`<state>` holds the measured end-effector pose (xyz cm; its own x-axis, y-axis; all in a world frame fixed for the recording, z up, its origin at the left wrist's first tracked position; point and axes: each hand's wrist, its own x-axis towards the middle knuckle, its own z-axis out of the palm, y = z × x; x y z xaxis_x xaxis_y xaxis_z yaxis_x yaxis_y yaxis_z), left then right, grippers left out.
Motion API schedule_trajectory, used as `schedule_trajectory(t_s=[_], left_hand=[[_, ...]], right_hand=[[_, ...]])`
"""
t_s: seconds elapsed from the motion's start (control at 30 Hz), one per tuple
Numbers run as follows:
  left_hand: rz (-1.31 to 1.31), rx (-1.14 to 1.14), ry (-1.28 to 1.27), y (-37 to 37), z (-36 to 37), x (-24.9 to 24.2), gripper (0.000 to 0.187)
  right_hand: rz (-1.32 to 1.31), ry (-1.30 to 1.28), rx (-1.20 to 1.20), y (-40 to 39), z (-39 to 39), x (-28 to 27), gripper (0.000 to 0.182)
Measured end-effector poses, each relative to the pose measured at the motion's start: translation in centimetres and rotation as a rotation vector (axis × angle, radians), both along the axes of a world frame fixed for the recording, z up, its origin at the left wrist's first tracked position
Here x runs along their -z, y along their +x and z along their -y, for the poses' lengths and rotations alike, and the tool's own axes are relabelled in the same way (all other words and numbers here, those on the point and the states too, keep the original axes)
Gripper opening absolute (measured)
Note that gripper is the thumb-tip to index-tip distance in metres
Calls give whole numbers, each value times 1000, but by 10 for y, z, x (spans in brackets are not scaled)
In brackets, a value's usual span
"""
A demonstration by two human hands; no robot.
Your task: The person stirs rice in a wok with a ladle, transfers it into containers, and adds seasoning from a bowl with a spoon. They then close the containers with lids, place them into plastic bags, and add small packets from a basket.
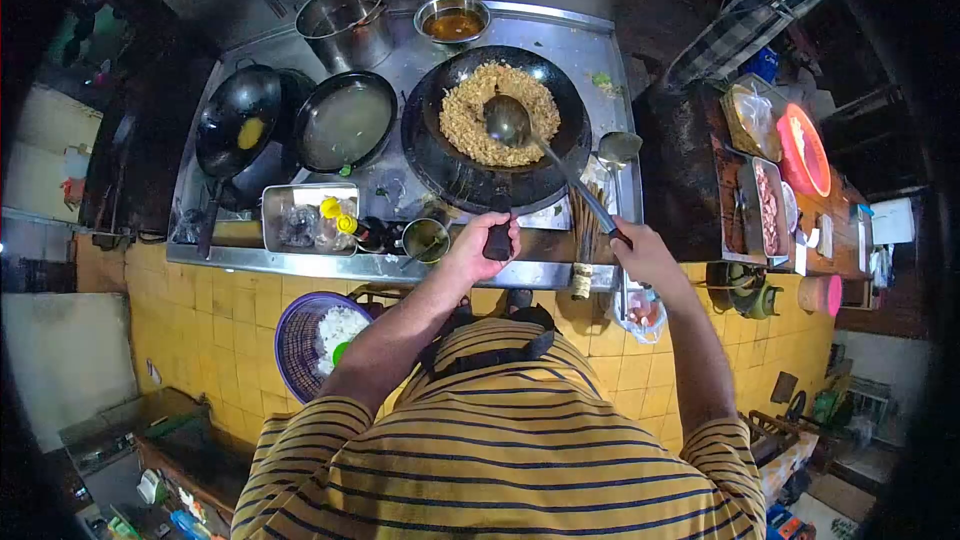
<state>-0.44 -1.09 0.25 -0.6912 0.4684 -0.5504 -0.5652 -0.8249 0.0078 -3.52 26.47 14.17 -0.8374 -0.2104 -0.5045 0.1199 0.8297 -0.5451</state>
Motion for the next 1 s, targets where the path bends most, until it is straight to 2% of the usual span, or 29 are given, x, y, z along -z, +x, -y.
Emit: schedule_trajectory(t_s=[0.03,0.1,0.13,0.17,0.2,0.23,0.3,0.33,0.4,0.53,0.63,0.7,0.83,0.87,0.97,1.0], left_hand=[[-6,-13,25,0,-1,0,19],[-15,-9,-13,-2,1,-1,19],[-13,3,-53,0,2,0,19],[-10,3,-53,1,1,0,19],[-18,-8,3,1,0,2,18],[-30,-17,59,0,-1,2,18],[-4,-13,25,2,-1,2,18],[17,-15,-11,-1,0,1,17],[10,-20,3,1,-1,3,17],[2,-21,65,0,-2,6,17],[-43,3,-47,-1,0,10,19],[-47,-2,-34,0,0,9,20],[-32,-5,2,-1,-2,10,21],[-37,-7,3,-3,-2,10,21],[-36,9,-40,-1,-1,9,22],[-38,2,-19,-2,-2,9,22]], right_hand=[[0,0,1,1,-4,6,51],[-281,30,-178,-3,-11,16,51],[-276,31,-181,-1,-12,15,51],[-143,-57,-78,2,-13,12,49],[-11,-143,26,4,-13,9,48],[-13,-143,27,2,-16,18,48],[-311,3,-172,-2,-16,31,46],[-316,2,-177,-3,-12,24,46],[5,-211,97,4,-2,7,47],[59,-144,26,3,-8,11,48],[67,-190,78,5,-7,-11,48],[136,-313,137,13,-17,-21,47],[17,-126,-22,16,-14,-28,46],[13,-89,31,13,-18,-21,47],[-143,-239,55,16,-37,3,45],[-106,-69,70,15,-37,-2,48]])
